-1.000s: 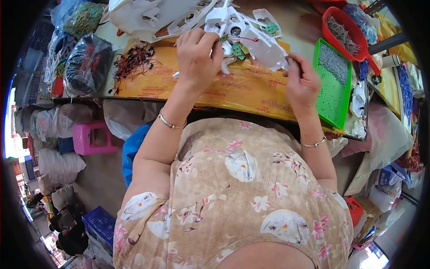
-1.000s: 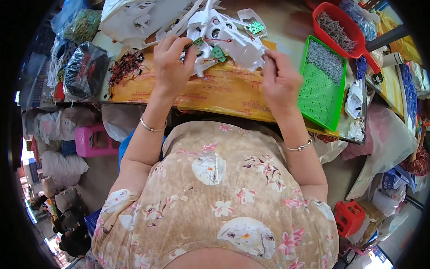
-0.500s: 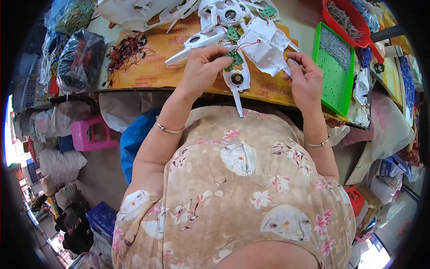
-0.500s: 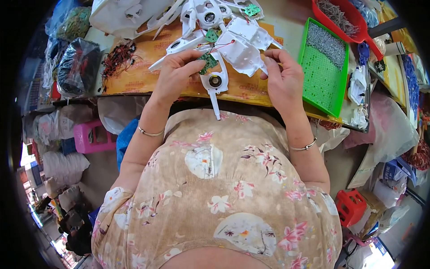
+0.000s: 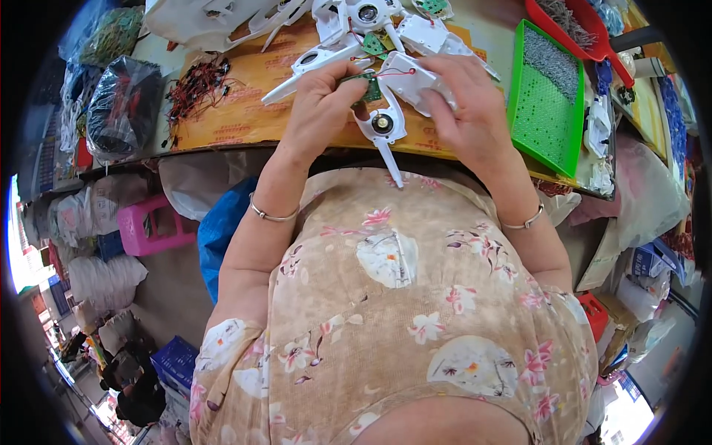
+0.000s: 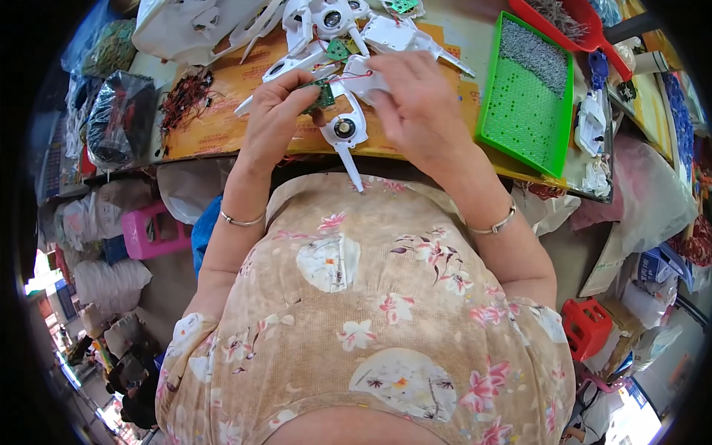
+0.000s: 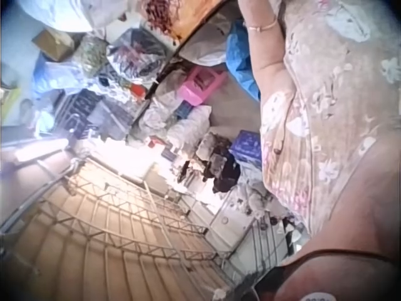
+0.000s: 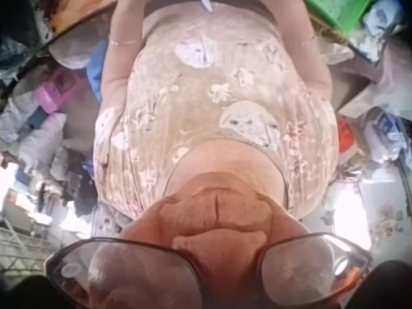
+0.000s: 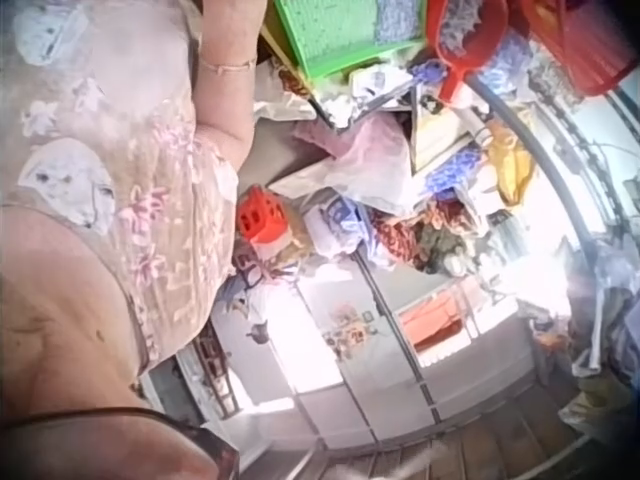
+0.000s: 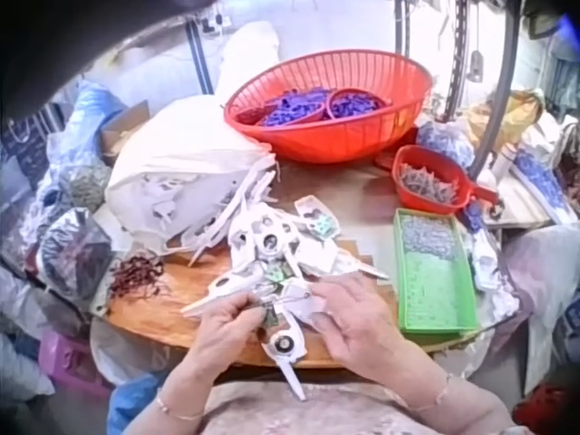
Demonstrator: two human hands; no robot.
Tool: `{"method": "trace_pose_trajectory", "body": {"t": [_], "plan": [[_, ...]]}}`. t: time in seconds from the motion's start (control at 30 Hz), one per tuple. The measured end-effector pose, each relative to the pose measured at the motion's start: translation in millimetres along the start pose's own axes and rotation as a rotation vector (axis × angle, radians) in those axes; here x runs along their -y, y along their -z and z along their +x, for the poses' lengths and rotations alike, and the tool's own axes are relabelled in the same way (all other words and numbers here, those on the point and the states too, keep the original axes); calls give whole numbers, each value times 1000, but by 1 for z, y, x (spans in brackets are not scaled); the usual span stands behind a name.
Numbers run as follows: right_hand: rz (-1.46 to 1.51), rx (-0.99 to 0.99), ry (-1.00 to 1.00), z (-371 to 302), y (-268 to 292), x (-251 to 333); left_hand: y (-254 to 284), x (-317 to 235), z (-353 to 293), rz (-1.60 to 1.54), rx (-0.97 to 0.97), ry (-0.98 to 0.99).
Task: Assembling small electronic circuit boards into white plastic housings.
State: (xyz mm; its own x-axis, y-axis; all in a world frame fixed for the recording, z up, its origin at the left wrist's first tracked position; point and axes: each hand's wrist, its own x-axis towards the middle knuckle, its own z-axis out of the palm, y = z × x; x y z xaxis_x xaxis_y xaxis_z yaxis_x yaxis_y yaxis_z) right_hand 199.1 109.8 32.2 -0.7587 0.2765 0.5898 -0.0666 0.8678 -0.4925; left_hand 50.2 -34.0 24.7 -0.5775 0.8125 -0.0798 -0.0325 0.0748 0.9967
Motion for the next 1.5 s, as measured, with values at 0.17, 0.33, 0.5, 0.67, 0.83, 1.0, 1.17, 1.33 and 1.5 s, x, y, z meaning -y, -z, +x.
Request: {"method": "trace_pose_trajectory", "body": {"t": [0.17,0.33,0.5,0.67,0.83,1.0,1.17,1.33,1.5], "plan": [[142,111,104,17,-21,-3,-2,-4,0,106,111,-21],[180,275,78,17,-22,-13,4,0,3,2,166,12],[109,213,128,12,-28,-16,-3,-2,4,-93,136,82],[24,190,191,10,-28,-18,-12,-1,4,-56,153,35],[-62,290,242,14,-26,-18,-13,8,11,170,124,26],[108,328,182,15,-27,-25,-6,3,16,263,215,105],[459,481,-19,17,-21,-24,15,0,26,115,549,161],[717,685,-235,21,-14,-16,20,0,22,-59,644,169],[781,730,-300,23,-14,-13,26,4,24,-102,730,203]]}}
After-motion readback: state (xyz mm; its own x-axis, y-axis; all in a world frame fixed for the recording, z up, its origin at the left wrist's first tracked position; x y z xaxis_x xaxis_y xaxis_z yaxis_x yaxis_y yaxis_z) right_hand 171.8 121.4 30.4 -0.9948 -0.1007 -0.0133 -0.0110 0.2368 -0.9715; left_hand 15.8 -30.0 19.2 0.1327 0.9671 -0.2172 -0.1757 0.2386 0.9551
